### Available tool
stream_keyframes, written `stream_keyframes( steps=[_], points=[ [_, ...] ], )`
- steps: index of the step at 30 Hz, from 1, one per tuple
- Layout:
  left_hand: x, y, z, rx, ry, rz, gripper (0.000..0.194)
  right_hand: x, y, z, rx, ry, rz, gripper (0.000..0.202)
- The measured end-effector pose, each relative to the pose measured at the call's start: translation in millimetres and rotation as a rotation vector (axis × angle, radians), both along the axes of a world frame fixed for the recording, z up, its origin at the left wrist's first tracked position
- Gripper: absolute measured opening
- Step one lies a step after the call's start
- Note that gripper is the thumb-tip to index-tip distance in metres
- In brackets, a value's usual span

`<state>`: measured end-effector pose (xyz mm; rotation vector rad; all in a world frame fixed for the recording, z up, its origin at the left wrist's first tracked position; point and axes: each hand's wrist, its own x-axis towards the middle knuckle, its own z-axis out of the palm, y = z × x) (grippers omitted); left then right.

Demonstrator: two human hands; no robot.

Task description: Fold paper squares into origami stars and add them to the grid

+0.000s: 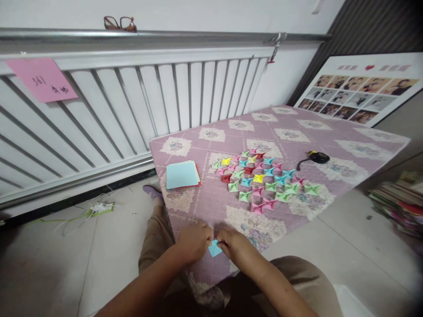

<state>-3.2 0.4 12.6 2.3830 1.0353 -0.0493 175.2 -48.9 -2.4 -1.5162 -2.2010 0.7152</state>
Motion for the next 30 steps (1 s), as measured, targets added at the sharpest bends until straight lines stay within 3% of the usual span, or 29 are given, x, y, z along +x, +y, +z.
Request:
stream_keyframes(
  steps=[7, 18, 26, 30],
  points=[
    [0.8, 9.0, 3.9, -0.022, 0.014, -0.091, 0.015, -0.7, -0.4, 1.0, 0.028, -0.013, 0.019, 0.014],
    [-0.3, 8.1, 6.6, 0.011, 0.025, -0.112, 0.013, 0.3, -5.3, -2.7, 0.101, -0.067, -0.003, 0.015],
    [-2.8, 7.8, -7.1, 0.080, 0.021, -0.164, 0.017, -3.7, -9.7, -10.2, 0.181, -0.133, 0.012, 0.012],
    [-4.6, 3.6, -15.6, 0.145, 0.035, -0.185, 0.020, -6.0, -14.0, -17.1, 0.320, -0.241, 0.037, 0.014]
  ],
)
